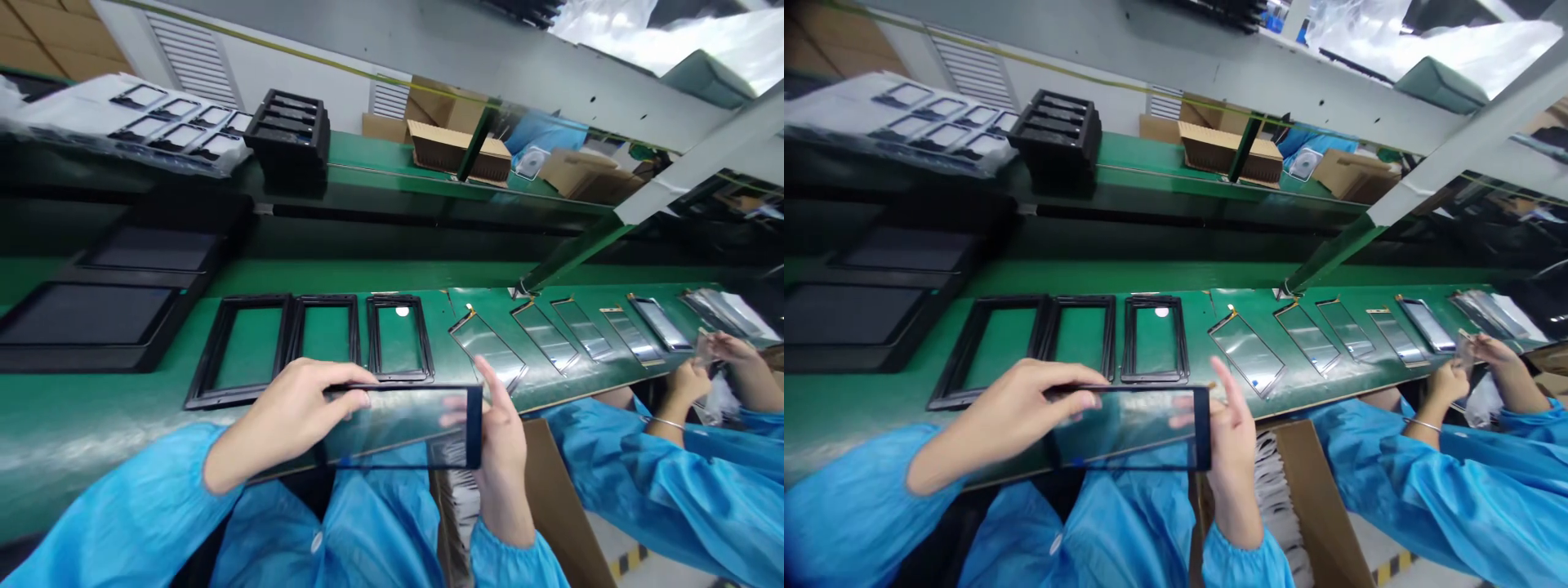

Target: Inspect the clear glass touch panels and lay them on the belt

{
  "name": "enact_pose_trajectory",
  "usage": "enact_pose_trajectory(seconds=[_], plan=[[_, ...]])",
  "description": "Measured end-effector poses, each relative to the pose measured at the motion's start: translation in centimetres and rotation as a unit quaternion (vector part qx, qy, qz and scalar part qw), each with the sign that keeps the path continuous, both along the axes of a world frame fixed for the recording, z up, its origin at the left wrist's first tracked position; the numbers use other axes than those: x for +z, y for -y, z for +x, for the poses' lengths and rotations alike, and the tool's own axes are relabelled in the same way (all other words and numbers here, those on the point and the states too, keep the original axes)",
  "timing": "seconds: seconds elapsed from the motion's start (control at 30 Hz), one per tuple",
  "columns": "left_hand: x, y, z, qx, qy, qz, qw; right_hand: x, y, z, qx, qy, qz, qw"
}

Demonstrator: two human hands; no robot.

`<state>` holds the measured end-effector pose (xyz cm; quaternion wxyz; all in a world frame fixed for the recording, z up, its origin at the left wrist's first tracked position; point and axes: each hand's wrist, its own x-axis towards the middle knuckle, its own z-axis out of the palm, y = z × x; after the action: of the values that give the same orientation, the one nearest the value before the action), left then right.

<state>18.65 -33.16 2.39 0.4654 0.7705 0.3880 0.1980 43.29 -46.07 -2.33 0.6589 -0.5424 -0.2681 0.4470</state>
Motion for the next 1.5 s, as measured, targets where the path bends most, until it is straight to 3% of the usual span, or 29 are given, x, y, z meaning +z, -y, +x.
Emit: enact_pose_trajectory(seconds=[0.07, 0.13, 0.2, 0.3, 0.5, 0.73, 0.97, 1.03, 1.3, 1.5], plan=[[-1.3, 0.5, 0.5, 0.055, 0.076, -0.159, 0.983, -0.8, -0.7, -0.6, 0.011, -0.057, 0.030, 0.998], [-2.9, 1.4, 1.2, 0.096, 0.163, -0.263, 0.946, -1.5, -1.5, -1.9, 0.023, -0.073, 0.026, 0.997], [-4.2, 2.4, 1.7, 0.108, 0.219, -0.313, 0.918, -1.7, -2.2, -3.2, 0.016, -0.054, -0.006, 0.998], [-4.9, 3.2, 1.5, 0.087, 0.233, -0.345, 0.905, -1.2, -2.7, -4.2, 0.000, -0.035, -0.039, 0.999], [-4.5, 3.0, 0.1, 0.049, 0.173, -0.347, 0.920, -0.4, -2.1, -3.7, 0.010, -0.032, -0.030, 0.999], [-4.7, 3.5, 0.2, 0.023, 0.185, -0.344, 0.920, -0.3, -1.8, -3.2, 0.026, -0.043, -0.022, 0.998], [-7.2, 4.9, 0.1, -0.003, 0.263, -0.379, 0.887, -0.2, -1.7, -3.0, -0.037, -0.057, -0.015, 0.998], [-7.5, 4.9, -0.1, -0.009, 0.263, -0.374, 0.889, -0.3, -1.6, -3.1, -0.041, -0.065, -0.016, 0.997], [-6.5, 4.3, 0.6, -0.018, 0.272, -0.328, 0.904, -0.9, -1.2, -3.4, -0.034, -0.101, -0.030, 0.994], [-5.3, 2.3, 1.4, -0.007, 0.310, -0.304, 0.901, -1.8, -0.4, -4.2, 0.013, -0.091, -0.039, 0.995]])
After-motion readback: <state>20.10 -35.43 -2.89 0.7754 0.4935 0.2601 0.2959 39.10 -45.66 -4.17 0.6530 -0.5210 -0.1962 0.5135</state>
